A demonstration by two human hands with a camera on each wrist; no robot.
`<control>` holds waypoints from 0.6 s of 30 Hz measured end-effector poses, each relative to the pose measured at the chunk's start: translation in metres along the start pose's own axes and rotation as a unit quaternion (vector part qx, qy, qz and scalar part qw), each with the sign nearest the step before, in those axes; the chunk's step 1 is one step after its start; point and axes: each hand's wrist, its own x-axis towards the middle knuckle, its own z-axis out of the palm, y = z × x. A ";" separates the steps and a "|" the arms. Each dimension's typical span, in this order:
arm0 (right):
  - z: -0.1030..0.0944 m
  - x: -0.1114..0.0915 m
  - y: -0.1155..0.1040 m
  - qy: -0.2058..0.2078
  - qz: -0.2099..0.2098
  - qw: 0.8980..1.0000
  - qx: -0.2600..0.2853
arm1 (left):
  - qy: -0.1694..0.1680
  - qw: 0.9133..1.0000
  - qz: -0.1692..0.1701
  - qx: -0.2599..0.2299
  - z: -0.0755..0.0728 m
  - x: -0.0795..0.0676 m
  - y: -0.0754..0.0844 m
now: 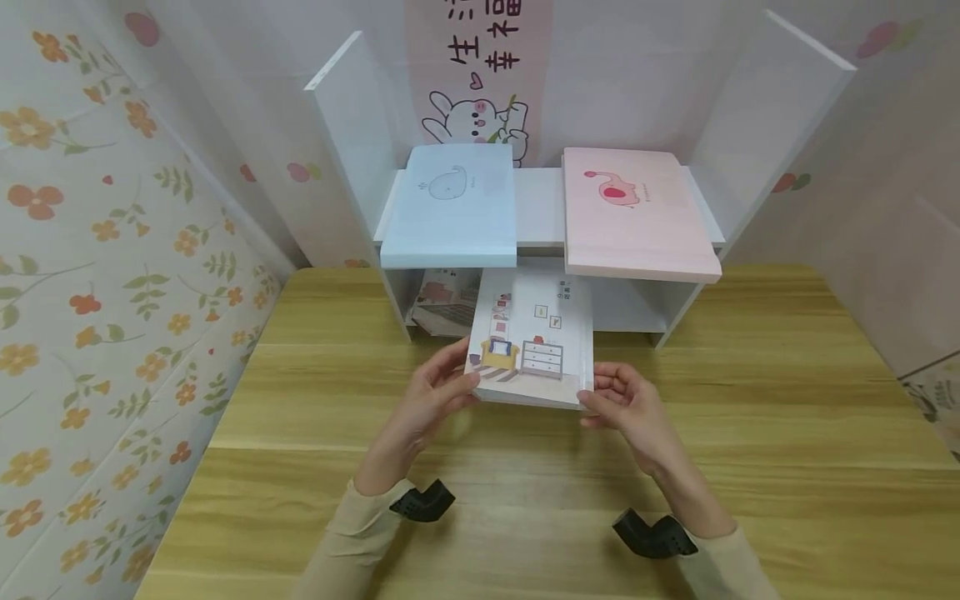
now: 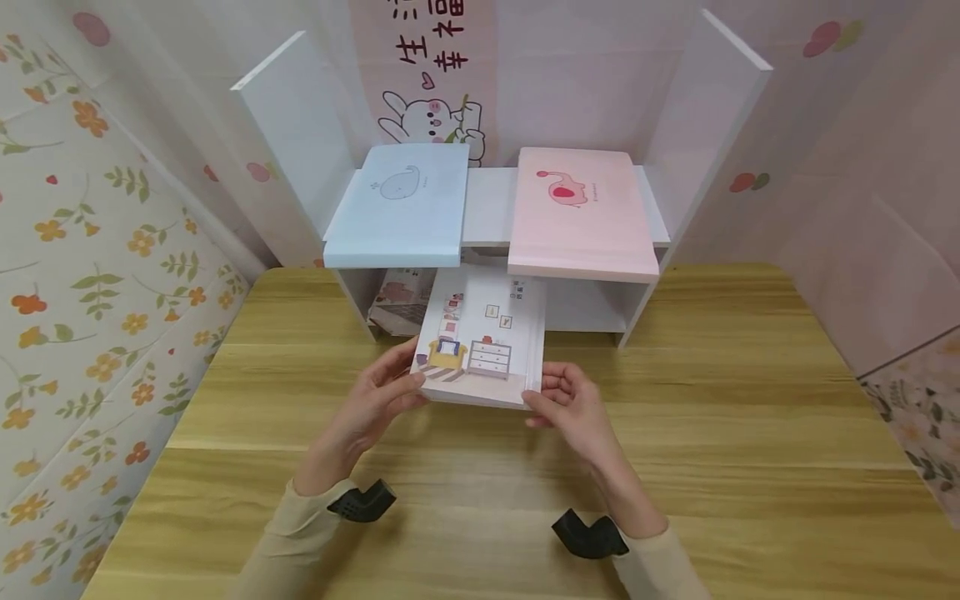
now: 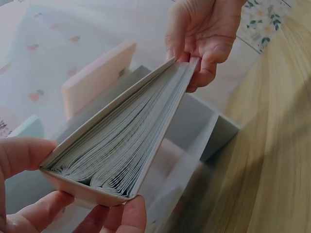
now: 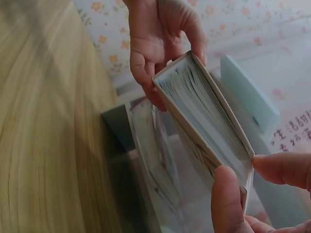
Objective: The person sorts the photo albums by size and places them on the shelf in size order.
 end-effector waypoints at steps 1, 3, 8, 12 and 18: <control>-0.003 0.002 0.000 0.005 -0.001 1.000 0.002 | -0.002 1.000 0.002 -0.002 0.002 0.004 -0.001; -0.008 0.005 0.001 0.013 -0.001 1.000 0.003 | -0.001 1.000 0.004 -0.002 0.006 0.011 -0.003; -0.022 0.014 0.005 0.035 0.013 0.999 -0.002 | 0.011 1.000 -0.004 -0.008 0.018 0.028 -0.008; -0.030 0.019 0.009 0.045 0.014 0.999 0.005 | 0.026 0.999 -0.008 -0.023 0.026 0.040 -0.013; -0.043 0.027 0.013 0.052 0.019 0.998 0.008 | 0.050 0.998 -0.011 -0.039 0.037 0.054 -0.020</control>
